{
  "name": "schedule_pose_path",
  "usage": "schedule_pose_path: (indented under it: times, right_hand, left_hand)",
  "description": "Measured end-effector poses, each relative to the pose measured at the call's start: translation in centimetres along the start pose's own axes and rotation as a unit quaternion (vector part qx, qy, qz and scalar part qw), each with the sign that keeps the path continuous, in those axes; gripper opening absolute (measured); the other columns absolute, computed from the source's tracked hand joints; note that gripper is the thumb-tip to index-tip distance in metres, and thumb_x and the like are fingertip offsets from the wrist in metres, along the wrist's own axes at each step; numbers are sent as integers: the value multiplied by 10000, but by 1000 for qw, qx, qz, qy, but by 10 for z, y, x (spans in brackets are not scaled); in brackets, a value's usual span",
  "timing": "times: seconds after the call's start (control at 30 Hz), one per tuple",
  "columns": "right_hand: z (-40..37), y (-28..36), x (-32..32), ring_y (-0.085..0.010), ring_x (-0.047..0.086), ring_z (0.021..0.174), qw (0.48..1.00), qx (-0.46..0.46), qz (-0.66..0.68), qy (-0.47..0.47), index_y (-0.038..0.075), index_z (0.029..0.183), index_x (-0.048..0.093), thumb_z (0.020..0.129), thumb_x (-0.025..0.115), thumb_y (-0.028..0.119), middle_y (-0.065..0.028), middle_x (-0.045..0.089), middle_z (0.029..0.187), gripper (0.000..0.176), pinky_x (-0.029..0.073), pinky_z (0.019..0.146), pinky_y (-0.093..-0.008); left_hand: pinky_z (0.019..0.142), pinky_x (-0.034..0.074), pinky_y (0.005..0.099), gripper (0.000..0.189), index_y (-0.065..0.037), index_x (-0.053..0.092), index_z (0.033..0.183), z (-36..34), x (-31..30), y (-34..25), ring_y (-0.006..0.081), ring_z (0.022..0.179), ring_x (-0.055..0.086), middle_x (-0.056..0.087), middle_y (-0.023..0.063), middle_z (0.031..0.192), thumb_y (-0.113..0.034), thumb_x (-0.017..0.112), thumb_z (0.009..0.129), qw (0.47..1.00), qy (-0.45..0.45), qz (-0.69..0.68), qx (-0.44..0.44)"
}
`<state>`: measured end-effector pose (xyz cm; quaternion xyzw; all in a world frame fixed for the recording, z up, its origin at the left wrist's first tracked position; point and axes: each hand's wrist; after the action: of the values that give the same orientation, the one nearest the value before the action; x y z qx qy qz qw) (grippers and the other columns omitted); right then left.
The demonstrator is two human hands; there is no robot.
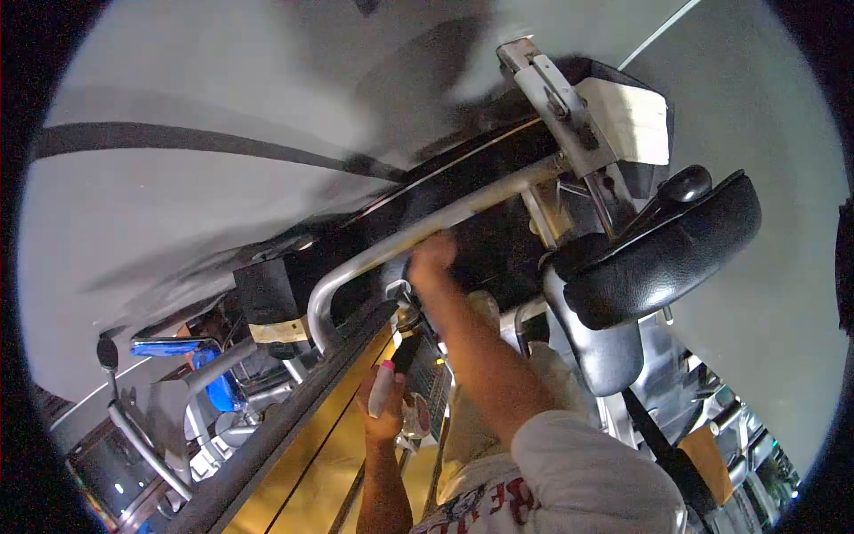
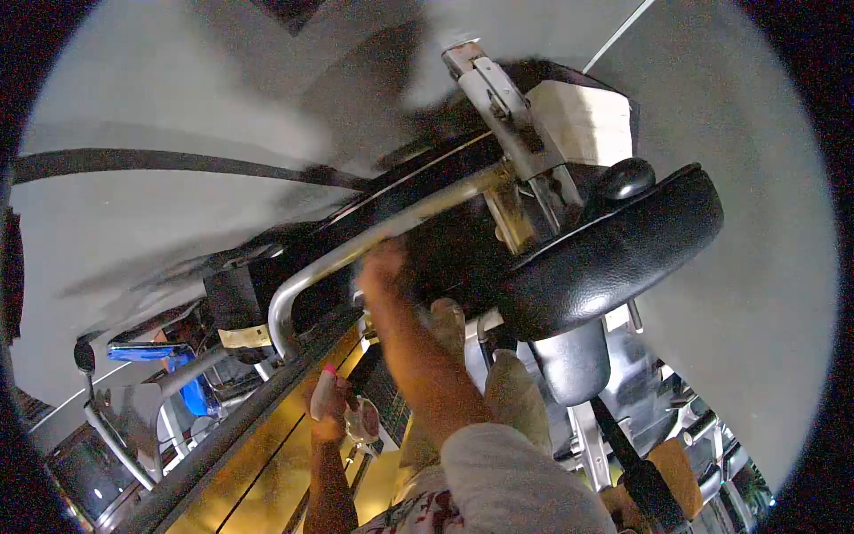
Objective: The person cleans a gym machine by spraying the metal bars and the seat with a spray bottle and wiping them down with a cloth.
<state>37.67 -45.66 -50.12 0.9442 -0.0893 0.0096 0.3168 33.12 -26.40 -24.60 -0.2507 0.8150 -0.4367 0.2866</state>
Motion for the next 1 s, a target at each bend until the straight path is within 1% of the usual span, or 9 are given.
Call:
schedule_pose_path:
  times: [0.13,0.33,0.47,0.7,0.8,0.87,0.9,0.93,1.0]
  right_hand:
    - [3,-140,31,-286,484,1201,971,-92,-89,202,74,1302,479,910,578,361,-113,514,1296,496,417,993,-449]
    - [23,79,-39,-281,524,1182,899,-210,-370,101,79,1361,449,937,530,368,-119,522,1318,520,440,1004,-421]
    - [61,172,-75,-288,557,1162,953,-53,290,-77,89,1391,456,1016,416,319,-115,540,1330,442,468,991,-411]
    - [34,48,-32,-307,514,1214,845,-294,-423,-141,61,1357,484,984,460,276,-134,509,1374,432,424,983,-435]
    - [-51,11,19,-327,528,1114,992,96,41,65,108,1295,507,974,477,339,-118,521,1283,396,481,842,-463]
    - [-89,-9,31,-341,538,1113,917,287,227,158,68,1265,508,904,589,416,-155,524,1260,508,503,851,-485]
    - [-85,-23,27,-346,517,1165,953,63,-180,237,43,1277,500,843,649,456,-179,507,1294,617,490,894,-475]
    - [-84,-21,22,-351,496,1217,774,-177,-547,264,18,1288,492,781,708,495,-204,491,1328,729,478,937,-465]
    - [-68,28,15,-361,469,1261,763,-113,-586,247,-7,1320,469,713,756,511,-238,463,1361,847,442,995,-431]
  left_hand:
    - [451,434,288,182,-23,539,804,-1,13,-30,121,492,512,495,18,645,-145,631,903,998,9,39,-44]
    - [452,435,284,185,1,572,855,-1,1,-24,132,489,515,508,39,660,-171,606,912,1000,6,18,-9]
    - [459,447,290,211,4,566,854,0,-30,33,136,484,510,517,50,684,-194,599,920,992,17,67,110]
    - [471,456,299,238,-4,575,852,-14,-12,12,140,503,542,539,41,673,-228,610,925,1000,9,-28,3]
    - [484,449,293,215,3,575,852,-6,0,4,135,533,559,549,40,646,-199,618,911,999,5,-42,-35]
    - [487,444,291,207,5,580,852,1,10,-15,132,540,557,552,41,647,-192,619,903,999,38,24,26]
    - [485,436,287,184,8,585,854,0,6,-1,128,551,560,557,41,654,-169,607,900,999,50,-13,-12]
    - [484,436,287,185,10,585,854,1,7,-5,129,546,559,556,42,655,-169,609,898,998,57,-8,-7]
    - [481,438,289,187,13,584,854,2,8,-17,131,537,557,553,42,658,-168,613,893,998,68,1,2]
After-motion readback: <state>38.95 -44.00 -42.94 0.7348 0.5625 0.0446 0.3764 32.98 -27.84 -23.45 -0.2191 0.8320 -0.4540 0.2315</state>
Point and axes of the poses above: each hand's wrist, its own z-axis towards the middle knuckle, its own x-axis out of the palm, y = z × x
